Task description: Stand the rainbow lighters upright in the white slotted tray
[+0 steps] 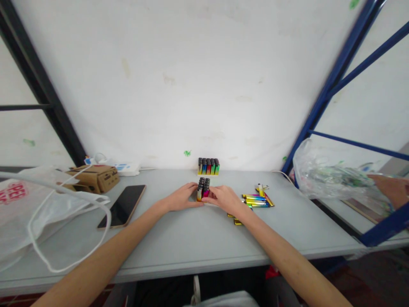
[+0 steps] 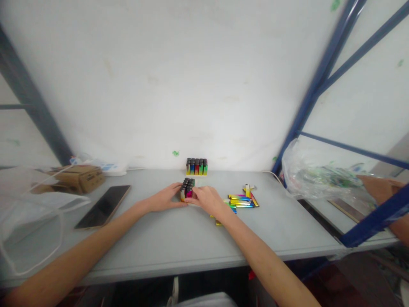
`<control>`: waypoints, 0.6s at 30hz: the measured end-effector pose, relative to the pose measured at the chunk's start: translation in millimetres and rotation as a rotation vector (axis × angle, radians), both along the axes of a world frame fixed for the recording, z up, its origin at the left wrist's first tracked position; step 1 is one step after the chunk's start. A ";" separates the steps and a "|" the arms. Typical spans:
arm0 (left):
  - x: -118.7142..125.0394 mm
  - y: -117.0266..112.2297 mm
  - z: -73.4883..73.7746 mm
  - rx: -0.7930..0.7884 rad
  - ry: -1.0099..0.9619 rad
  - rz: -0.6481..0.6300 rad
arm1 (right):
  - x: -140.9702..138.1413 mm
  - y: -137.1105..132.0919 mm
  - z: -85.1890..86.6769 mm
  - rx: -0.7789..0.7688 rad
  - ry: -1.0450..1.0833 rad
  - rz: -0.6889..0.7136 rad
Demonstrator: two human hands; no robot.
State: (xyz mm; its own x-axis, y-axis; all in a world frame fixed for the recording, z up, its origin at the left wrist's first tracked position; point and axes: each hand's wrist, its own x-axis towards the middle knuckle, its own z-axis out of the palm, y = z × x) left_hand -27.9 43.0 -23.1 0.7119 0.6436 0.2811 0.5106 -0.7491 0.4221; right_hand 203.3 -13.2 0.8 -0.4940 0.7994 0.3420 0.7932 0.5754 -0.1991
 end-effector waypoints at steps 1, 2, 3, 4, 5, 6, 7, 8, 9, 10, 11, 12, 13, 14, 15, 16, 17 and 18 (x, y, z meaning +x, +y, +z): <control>0.0 0.0 0.1 -0.001 -0.001 0.000 | 3.0 1.0 1.8 -0.008 0.013 0.011; 0.0 0.1 0.2 -0.003 0.005 0.002 | 8.1 2.9 4.0 -0.011 0.023 0.002; -0.1 0.3 0.2 -0.003 0.016 0.010 | 15.7 5.7 6.6 -0.006 0.032 -0.033; -0.2 0.6 0.3 -0.002 0.030 0.020 | 26.1 9.2 9.3 0.002 0.038 -0.096; -0.3 0.9 0.3 -0.002 0.045 0.029 | 39.3 13.3 11.6 0.015 0.045 -0.192; -0.5 1.1 0.4 0.000 0.057 0.035 | 55.1 17.6 13.3 0.023 0.050 -0.312; -0.7 1.3 0.5 0.001 0.062 0.040 | 73.1 21.6 14.2 0.012 0.038 -0.440; -0.8 1.5 0.7 0.001 0.062 0.043 | 92.6 24.9 14.1 -0.002 0.016 -0.583; -0.9 1.6 0.8 -0.002 0.060 0.045 | 112.6 27.3 13.0 -0.017 -0.005 -0.729; -1.0 1.6 0.8 -0.007 0.059 0.048 | 132.2 28.7 11.2 -0.045 -0.026 -0.846; -0.9 1.6 0.9 -0.014 0.060 0.051 | 150.2 29.3 8.8 -0.087 -0.045 -0.931; -0.8 1.6 0.8 -0.020 0.063 0.056 | 165.8 29.4 6.1 -0.141 -0.055 -0.986; -0.7 1.6 0.7 -0.026 0.066 0.059 | 178.2 29.4 3.4 -0.205 -0.057 -0.991; -0.5 1.7 0.4 -0.028 0.066 0.061 | 187.2 29.5 1.1 -0.272 -0.052 -0.966; -0.5 1.8 0.1 -0.028 0.062 0.063 | 192.6 30.2 -0.9 -0.306 -0.040 -0.937; -0.5 1.9 -0.3 -0.027 0.053 0.062 | 194.8 31.4 -2.3 -0.309 -0.023 -0.906; -0.6 2.1 -0.7 -0.026 0.044 0.060 | 194.2 33.0 -3.3 -0.275 0.000 -0.884; -0.7 2.2 -1.1 -0.026 0.035 0.059 | 191.5 35.0 -3.8 -0.220 0.022 -0.873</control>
